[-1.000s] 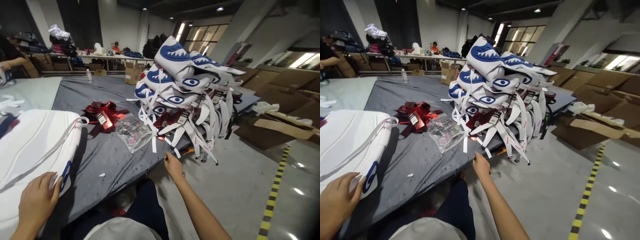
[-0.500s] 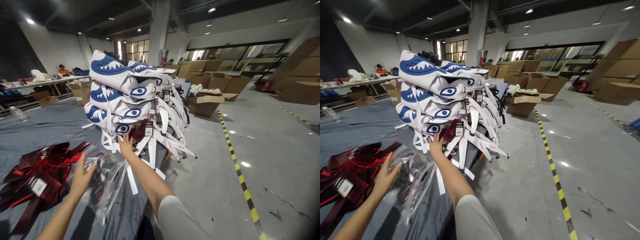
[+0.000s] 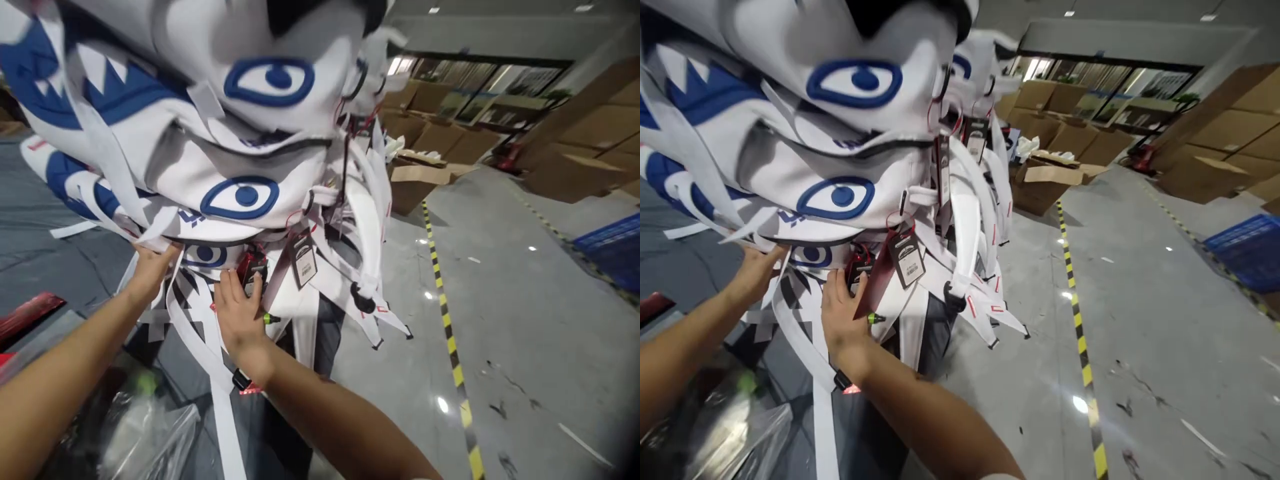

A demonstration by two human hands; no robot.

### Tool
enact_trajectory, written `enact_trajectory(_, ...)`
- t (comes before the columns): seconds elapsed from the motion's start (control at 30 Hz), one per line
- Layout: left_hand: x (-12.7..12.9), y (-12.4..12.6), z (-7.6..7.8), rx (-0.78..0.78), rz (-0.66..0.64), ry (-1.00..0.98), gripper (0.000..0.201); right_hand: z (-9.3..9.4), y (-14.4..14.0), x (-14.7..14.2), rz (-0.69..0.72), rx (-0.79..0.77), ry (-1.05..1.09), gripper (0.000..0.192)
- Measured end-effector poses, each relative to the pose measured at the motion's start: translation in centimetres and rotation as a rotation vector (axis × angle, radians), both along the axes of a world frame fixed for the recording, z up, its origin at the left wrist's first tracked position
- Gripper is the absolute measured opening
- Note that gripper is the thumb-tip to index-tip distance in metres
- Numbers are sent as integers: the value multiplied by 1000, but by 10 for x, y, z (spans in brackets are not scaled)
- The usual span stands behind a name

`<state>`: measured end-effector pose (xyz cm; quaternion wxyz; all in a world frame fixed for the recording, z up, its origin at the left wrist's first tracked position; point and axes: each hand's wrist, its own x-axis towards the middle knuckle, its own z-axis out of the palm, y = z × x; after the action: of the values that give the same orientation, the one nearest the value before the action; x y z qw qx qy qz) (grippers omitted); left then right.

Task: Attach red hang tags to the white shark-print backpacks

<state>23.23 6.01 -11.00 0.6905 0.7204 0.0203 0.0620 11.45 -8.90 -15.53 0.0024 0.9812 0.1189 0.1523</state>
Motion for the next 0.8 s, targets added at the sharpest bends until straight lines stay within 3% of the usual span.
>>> enact_trajectory(0.13, 10, -27, 0, 100, -13, 4, 79, 0, -32, 11, -20, -37, -74, 41)
enact_trajectory(0.23, 24, -43, 1, 166, 17, 6, 73, 6, -50, 23, -27, -44, -110, 39)
enact_trajectory(0.33, 38, -50, 4, 197, -5, -10, 72, 15, -56, 29, -45, -26, -119, 42)
enact_trajectory(0.57, 72, -54, 4, 207, -199, -107, 84, 24, -59, 43, -115, -15, -48, 52)
enact_trajectory(0.67, 56, -43, -1, 282, -276, -103, 96, 19, -63, 47, -165, 55, -11, 52)
enact_trajectory(0.73, 27, -22, -5, 358, -237, -105, 108, 14, -66, 50, -140, 134, -31, 49)
enact_trajectory(0.8, -16, 11, -7, 461, -214, -96, 106, 9, -68, 55, -114, 208, -40, 47)
